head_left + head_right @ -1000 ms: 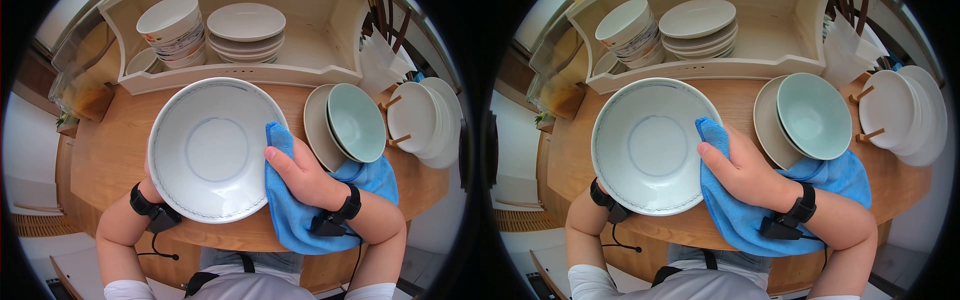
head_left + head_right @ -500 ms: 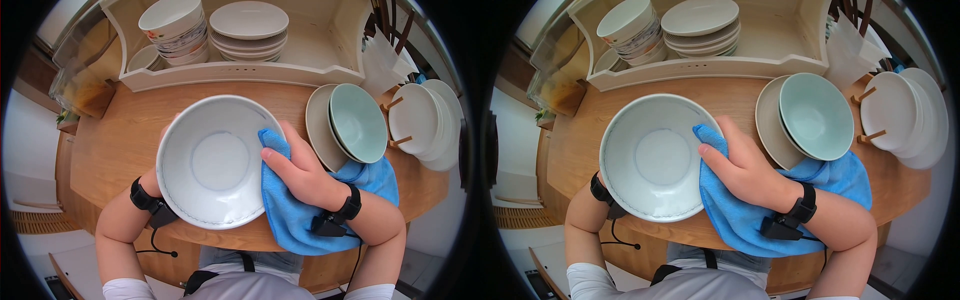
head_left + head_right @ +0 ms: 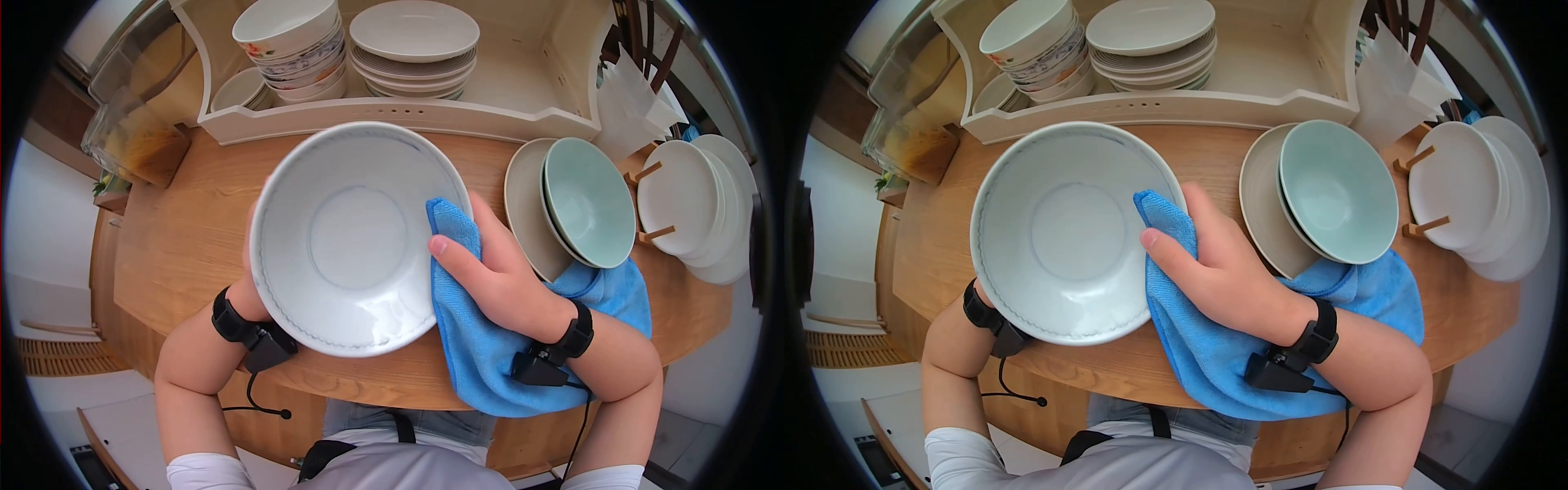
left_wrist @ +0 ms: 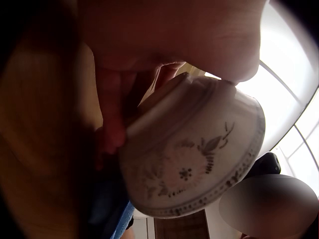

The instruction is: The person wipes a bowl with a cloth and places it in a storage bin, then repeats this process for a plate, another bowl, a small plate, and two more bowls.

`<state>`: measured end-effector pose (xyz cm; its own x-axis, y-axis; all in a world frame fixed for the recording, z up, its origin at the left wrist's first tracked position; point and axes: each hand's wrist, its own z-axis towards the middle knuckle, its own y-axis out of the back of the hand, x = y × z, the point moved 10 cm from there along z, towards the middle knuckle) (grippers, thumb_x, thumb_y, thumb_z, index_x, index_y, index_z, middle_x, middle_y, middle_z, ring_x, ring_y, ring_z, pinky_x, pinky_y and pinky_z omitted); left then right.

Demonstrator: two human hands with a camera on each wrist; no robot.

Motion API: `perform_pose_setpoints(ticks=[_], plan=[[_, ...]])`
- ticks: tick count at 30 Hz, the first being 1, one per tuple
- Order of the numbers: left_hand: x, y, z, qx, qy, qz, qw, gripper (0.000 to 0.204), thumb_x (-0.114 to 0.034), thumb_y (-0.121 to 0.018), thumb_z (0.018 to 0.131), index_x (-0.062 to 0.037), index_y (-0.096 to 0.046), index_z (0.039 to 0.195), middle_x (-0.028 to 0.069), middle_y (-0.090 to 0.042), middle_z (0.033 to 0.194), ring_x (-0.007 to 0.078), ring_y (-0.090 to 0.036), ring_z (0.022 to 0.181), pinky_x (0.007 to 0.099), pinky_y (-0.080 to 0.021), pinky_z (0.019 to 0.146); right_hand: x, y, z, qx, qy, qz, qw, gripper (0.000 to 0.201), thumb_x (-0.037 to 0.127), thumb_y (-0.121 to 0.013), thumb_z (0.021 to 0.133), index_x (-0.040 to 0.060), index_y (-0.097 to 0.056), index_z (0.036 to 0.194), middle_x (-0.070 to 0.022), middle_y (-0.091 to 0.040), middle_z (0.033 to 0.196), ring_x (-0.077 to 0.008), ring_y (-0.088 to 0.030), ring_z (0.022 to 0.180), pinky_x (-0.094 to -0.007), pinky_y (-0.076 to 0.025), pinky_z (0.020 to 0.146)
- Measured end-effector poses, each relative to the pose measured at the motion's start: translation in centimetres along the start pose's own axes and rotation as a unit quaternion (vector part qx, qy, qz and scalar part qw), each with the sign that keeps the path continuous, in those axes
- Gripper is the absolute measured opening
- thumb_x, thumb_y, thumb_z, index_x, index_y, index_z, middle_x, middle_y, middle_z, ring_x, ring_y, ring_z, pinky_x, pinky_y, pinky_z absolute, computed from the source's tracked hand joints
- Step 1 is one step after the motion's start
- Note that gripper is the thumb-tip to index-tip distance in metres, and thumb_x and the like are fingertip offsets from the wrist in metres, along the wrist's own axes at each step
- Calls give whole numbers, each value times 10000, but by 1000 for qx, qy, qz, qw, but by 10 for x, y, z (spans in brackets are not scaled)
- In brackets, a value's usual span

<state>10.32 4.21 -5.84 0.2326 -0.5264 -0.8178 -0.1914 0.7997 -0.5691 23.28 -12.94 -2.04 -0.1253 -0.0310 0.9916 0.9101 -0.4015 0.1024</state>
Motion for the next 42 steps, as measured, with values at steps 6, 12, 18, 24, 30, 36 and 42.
perform_pose_setpoints(ticks=[6,12,18,24,30,36,42], plan=[[4,9,-6,-41,-33,83,995,656,-537,-323,1059,-44,-417,1481,154,-543,1412,249,-567,1248,396,-488,1047,7,0,0,-1,24,17,1000,446,226,-571,1012,-39,-469,1355,-184,-651,1171,-223,-634,1028,-346,-493,898],[23,-33,12,18,115,-96,989,763,-651,-317,1023,-57,-413,1491,144,-536,1427,242,-555,1263,378,-477,1057,1,-3,-3,14,-28,4,1000,410,228,-552,1024,-53,-517,1320,-166,-697,1035,-225,-663,930,-341,-510,852],[12,-26,-14,6,136,-88,987,774,-661,-304,1019,-61,-409,1496,136,-531,1436,234,-549,1272,371,-472,1061,14,3,-5,1,-8,-17,1000,348,203,-566,1016,-39,-561,1265,-138,-693,970,-179,-651,884,-321,-510,808],[31,-53,6,0,159,-80,984,786,-671,-292,1015,-65,-406,1502,129,-525,1444,225,-543,1281,364,-468,1065,8,2,0,-3,16,-7,1000,386,189,-597,1000,-18,-535,1319,-117,-675,1056,-162,-630,947,-311,-500,856],[21,-51,2,-14,179,-66,982,797,-681,-279,1012,-69,-402,1507,121,-520,1453,217,-536,1291,357,-463,1070,9,-4,0,-2,14,43,999,427,200,-606,996,-6,-503,1355,-123,-649,1180,-186,-610,1084,-334,-481,948],[29,-61,0,-23,206,-58,977,809,-692,-267,1008,-73,-399,1512,113,-515,1461,209,-530,1300,350,-458,1074,9,-7,-1,41,-27,17,999,389,187,-589,1004,-16,-527,1330,-126,-670,1152,-190,-624,1071,-337,-486,941],[25,-61,-3,-30,237,-45,970,821,-702,-254,1005,-77,-395,1517,105,-510,1470,200,-524,1310,343,-453,1078,3,0,1,0,-21,3,1000,337,208,-583,1015,-31,-598,1253,-137,-709,1069,-178,-650,978,-325,-504,887]])
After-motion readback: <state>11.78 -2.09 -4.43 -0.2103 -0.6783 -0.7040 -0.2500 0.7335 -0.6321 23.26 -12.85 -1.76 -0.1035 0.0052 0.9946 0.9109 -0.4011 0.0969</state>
